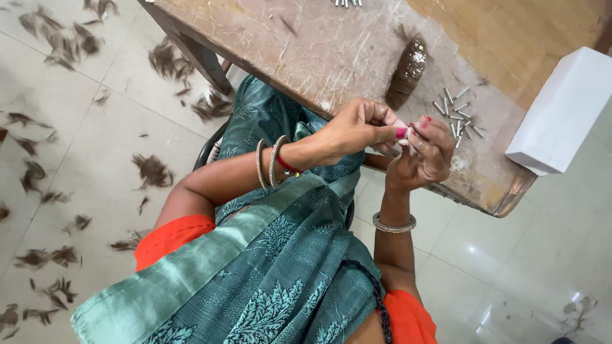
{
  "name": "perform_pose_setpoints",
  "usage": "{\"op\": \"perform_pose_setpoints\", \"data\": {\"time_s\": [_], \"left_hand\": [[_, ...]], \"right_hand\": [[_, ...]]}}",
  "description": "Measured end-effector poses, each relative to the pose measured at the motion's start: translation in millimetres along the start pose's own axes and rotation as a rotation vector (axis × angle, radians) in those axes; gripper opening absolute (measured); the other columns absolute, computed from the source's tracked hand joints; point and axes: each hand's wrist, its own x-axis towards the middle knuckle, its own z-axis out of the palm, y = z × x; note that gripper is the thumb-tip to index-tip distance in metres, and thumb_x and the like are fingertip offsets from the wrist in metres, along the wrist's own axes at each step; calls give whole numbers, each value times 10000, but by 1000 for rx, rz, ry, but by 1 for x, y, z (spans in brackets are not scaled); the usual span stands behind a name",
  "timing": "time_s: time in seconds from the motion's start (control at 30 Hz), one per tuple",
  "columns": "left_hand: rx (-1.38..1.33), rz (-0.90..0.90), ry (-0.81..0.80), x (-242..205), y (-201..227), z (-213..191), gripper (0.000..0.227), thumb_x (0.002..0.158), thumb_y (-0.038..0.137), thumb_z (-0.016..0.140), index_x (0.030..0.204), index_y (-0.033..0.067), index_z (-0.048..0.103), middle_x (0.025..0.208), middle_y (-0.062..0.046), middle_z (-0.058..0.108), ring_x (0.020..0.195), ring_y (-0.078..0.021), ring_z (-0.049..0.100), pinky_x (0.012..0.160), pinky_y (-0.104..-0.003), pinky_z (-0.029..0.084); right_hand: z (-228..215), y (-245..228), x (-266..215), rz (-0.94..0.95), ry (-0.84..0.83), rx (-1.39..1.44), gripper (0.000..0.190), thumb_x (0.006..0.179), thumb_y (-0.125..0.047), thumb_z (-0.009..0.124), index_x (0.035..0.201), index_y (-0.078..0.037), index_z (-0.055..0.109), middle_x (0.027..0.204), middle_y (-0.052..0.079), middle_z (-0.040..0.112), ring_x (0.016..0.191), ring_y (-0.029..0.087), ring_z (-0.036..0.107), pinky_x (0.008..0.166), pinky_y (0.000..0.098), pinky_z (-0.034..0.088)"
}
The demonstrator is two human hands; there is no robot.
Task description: Inserting hair fiber bundles into small metal ferrules at a workshop assembly table.
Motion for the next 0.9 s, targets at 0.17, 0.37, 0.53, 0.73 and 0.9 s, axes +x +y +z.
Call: {"op": "perform_pose_setpoints", "data": {"time_s": [0.17, 0.37, 0.53, 0.73, 0.9], "left_hand": [[224, 182, 15, -11, 13, 7, 123, 973, -8, 665, 1077, -50, 715, 979, -83, 757, 902, -127, 723, 814, -287, 642], [528, 404, 68, -25, 35, 9, 213, 933, -32, 674, 1144, -32, 648, 1033, -126, 781, 1017, -155, 771, 849, -294, 633], [783, 530, 108, -28, 38, 9, 166, 885, 15, 748, 1050, 14, 754, 970, -145, 774, 896, -229, 793, 774, -316, 636], [795, 581, 108, -30, 38, 11, 141, 872, 17, 756, 1012, 6, 758, 943, -142, 767, 857, -248, 786, 745, -321, 627], [812, 608, 98, -30, 35, 8, 127, 871, 15, 751, 998, 5, 759, 947, -136, 767, 858, -251, 782, 746, -323, 625]], "right_hand": [[4, 11, -9, 65, 130, 93, 139, 944, -76, 783, 874, -10, 683, 1009, 37, 685, 1081, 253, 673, 971, 363, 566], [-10, 19, -24, 570, 168, 811, 118, 938, -60, 797, 970, -51, 684, 1078, 56, 657, 1184, 235, 646, 1061, 368, 546], [-10, 18, -27, 665, 177, 975, 190, 917, -66, 805, 1056, -51, 676, 1121, 52, 647, 1201, 234, 633, 1099, 352, 549], [-10, 18, -31, 609, 145, 915, 148, 937, -62, 794, 1029, -43, 680, 1132, 58, 645, 1219, 263, 623, 1079, 334, 549], [-9, 14, -30, 593, 146, 871, 139, 938, -69, 802, 1008, -44, 684, 1124, 52, 636, 1205, 267, 615, 1060, 335, 550]]}}
